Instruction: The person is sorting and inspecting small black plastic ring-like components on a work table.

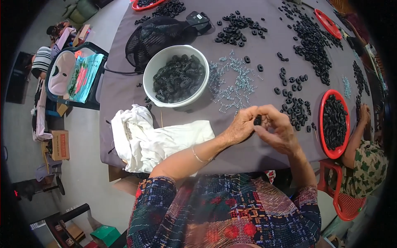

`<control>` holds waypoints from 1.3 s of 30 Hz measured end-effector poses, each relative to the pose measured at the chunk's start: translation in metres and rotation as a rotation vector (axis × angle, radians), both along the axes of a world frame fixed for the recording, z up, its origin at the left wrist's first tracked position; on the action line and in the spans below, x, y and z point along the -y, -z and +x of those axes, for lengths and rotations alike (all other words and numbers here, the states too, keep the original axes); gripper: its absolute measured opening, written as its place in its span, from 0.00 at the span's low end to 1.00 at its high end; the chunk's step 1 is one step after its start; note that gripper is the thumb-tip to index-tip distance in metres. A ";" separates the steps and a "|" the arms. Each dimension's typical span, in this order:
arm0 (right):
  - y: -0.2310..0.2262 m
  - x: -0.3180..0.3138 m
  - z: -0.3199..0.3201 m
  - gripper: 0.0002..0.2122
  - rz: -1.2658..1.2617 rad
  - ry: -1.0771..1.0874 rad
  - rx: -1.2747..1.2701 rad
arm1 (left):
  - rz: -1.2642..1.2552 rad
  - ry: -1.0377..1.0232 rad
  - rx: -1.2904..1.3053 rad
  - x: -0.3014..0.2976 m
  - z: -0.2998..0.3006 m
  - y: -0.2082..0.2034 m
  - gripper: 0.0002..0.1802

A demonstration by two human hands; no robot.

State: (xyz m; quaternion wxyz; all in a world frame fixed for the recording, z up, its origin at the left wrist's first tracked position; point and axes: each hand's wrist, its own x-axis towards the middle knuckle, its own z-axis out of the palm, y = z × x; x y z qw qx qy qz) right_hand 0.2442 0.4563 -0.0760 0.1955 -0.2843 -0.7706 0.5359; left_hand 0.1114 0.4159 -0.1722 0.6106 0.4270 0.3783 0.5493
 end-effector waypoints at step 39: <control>0.030 -0.022 0.098 0.07 0.449 0.503 0.156 | 0.262 0.191 -0.500 0.012 0.002 -0.036 0.08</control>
